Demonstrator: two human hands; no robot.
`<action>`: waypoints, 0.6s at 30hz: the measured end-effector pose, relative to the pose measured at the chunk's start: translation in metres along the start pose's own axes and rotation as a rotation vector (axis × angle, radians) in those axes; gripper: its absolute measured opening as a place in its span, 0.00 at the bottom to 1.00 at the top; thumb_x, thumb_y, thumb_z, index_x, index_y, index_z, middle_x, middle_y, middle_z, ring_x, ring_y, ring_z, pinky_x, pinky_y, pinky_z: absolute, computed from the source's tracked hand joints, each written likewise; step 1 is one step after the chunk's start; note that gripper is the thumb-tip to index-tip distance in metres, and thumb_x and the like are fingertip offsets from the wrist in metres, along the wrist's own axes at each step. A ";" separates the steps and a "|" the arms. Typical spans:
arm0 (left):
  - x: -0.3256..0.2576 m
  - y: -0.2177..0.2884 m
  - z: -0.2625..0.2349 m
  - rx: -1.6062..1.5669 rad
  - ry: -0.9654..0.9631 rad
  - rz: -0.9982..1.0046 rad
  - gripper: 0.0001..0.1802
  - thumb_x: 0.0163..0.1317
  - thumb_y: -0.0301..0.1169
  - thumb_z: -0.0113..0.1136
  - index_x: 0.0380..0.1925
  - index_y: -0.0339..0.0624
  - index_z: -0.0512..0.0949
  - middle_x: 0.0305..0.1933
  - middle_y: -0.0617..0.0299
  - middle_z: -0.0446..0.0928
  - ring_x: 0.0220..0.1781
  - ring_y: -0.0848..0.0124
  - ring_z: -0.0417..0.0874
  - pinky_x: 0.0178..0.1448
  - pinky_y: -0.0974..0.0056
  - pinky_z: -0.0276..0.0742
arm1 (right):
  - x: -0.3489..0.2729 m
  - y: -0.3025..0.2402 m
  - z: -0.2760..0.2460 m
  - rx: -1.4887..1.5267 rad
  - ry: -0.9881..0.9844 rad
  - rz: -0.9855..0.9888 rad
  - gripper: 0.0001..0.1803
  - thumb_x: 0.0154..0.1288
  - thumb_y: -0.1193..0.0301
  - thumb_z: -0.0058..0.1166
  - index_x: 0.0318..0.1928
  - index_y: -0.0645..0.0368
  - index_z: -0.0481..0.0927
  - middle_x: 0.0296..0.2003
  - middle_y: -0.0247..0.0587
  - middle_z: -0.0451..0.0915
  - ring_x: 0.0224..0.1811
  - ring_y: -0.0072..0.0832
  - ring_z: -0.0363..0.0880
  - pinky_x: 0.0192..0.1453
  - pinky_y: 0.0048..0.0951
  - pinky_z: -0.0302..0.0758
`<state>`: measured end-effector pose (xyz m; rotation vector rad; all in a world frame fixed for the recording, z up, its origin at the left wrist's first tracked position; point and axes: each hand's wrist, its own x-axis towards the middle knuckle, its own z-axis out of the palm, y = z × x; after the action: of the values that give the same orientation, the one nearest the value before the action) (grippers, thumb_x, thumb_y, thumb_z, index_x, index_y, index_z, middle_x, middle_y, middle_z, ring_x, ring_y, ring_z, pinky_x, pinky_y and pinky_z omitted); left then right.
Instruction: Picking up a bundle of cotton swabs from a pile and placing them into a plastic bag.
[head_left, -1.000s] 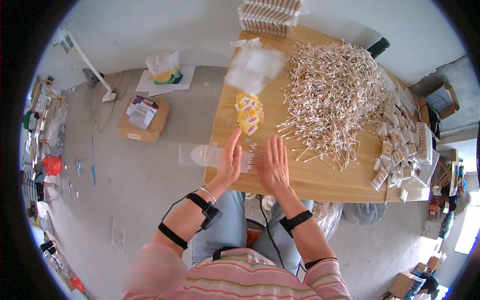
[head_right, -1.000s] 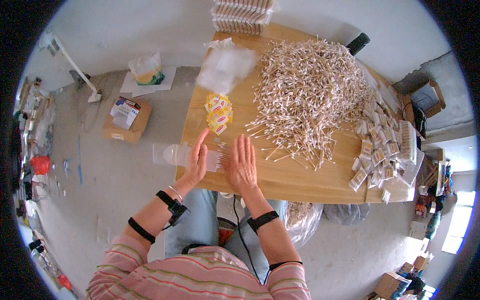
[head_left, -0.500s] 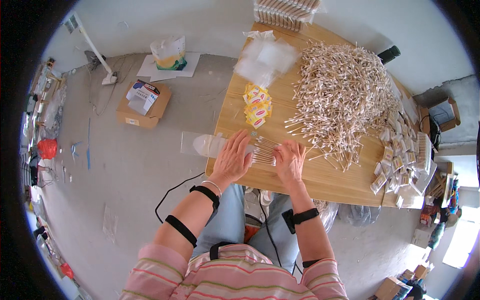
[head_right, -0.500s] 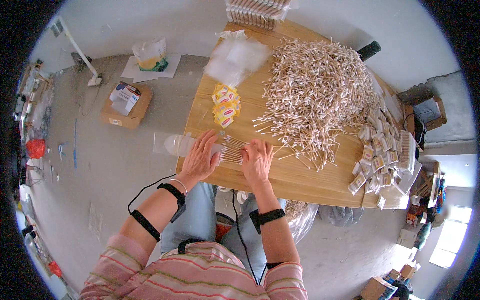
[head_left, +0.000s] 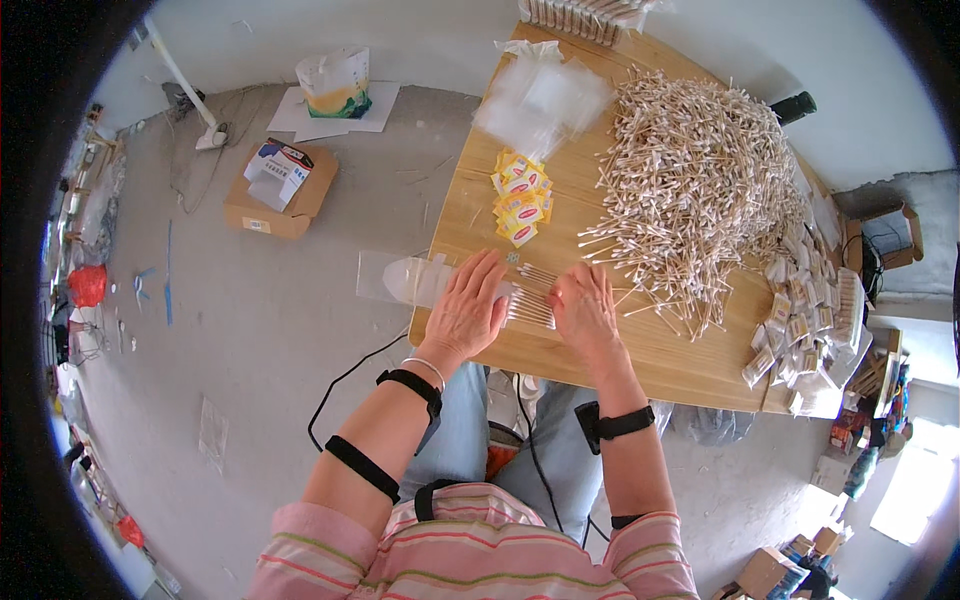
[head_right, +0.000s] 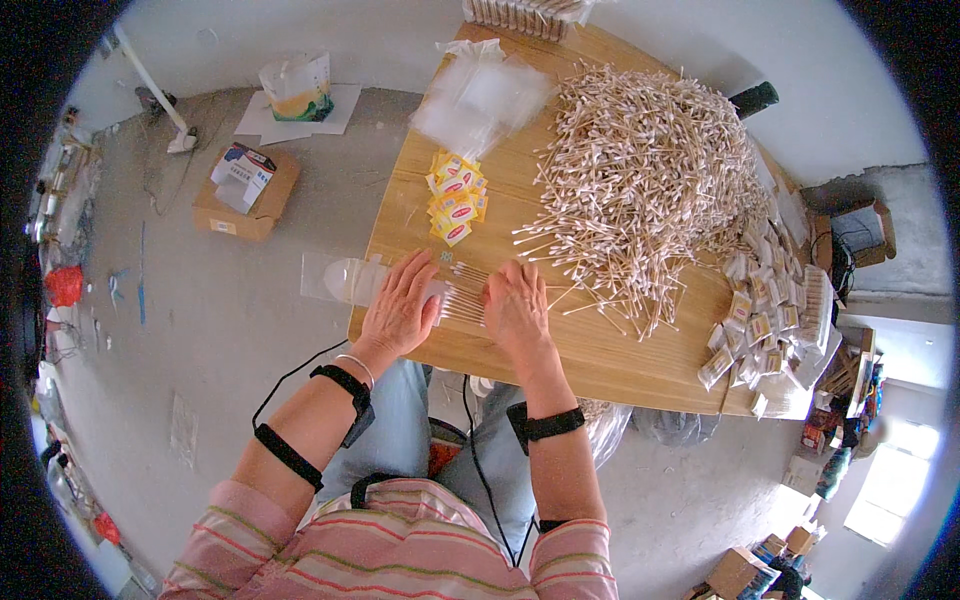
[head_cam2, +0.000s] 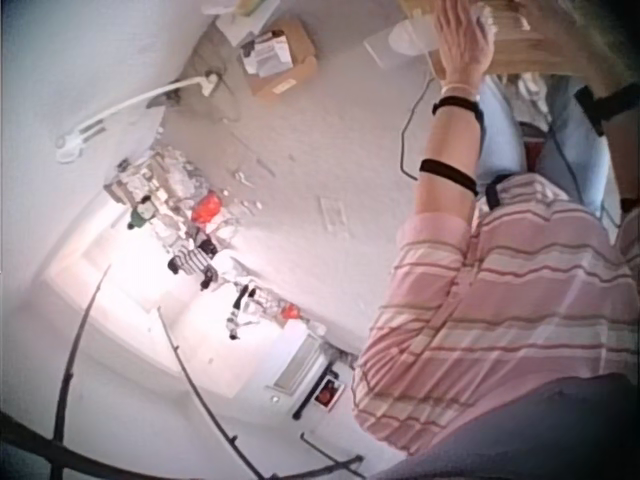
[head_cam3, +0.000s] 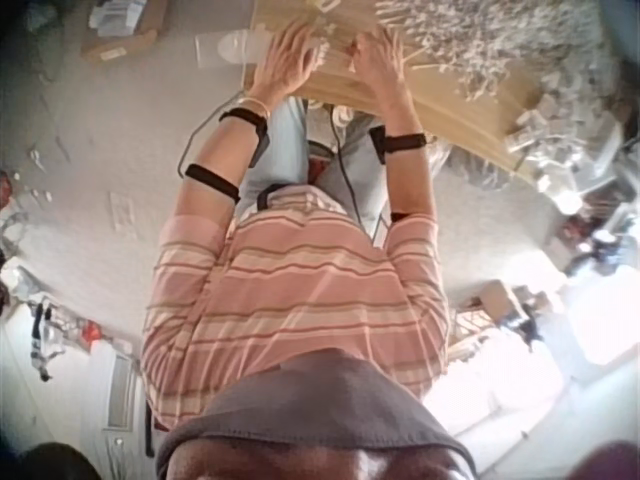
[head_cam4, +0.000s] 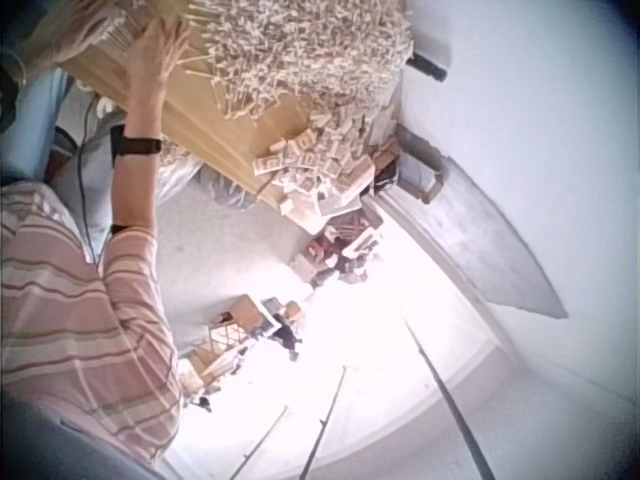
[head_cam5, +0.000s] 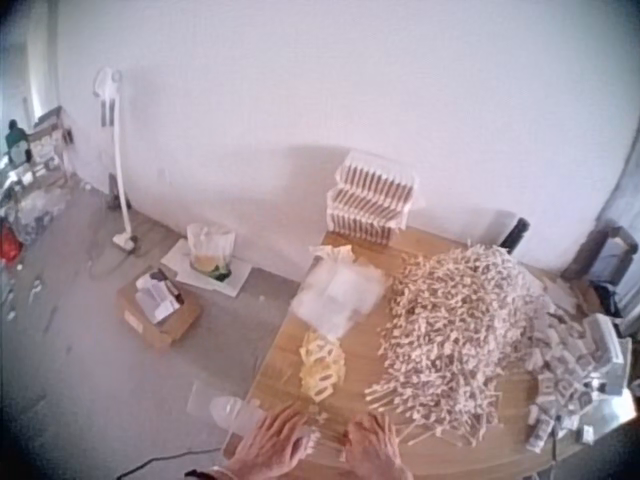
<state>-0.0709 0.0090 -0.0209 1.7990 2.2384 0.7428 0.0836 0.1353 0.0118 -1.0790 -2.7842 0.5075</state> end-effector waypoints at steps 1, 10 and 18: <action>0.000 0.000 0.001 -0.002 -0.001 -0.002 0.26 0.63 0.34 0.54 0.60 0.36 0.66 0.68 0.51 0.63 0.72 0.56 0.60 0.74 0.55 0.56 | 0.000 0.001 -0.001 -0.009 0.014 -0.034 0.03 0.56 0.72 0.56 0.31 0.57 0.80 0.41 0.40 0.74 0.50 0.41 0.69 0.56 0.43 0.68; 0.001 0.000 0.000 -0.003 0.000 0.010 0.25 0.63 0.34 0.55 0.58 0.37 0.66 0.68 0.50 0.62 0.72 0.55 0.60 0.74 0.54 0.57 | -0.003 0.009 0.001 0.051 0.087 -0.080 0.05 0.56 0.75 0.56 0.35 0.57 0.76 0.36 0.40 0.77 0.47 0.41 0.72 0.54 0.41 0.70; -0.001 -0.001 -0.001 0.004 -0.001 0.003 0.25 0.63 0.33 0.55 0.59 0.37 0.66 0.68 0.51 0.63 0.72 0.55 0.61 0.74 0.54 0.57 | 0.002 0.008 0.003 -0.019 0.115 -0.086 0.03 0.55 0.74 0.56 0.32 0.55 0.80 0.36 0.39 0.77 0.48 0.39 0.73 0.52 0.40 0.72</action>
<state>-0.0718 0.0082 -0.0207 1.8049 2.2383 0.7393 0.0864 0.1414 0.0066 -0.9549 -2.7259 0.3966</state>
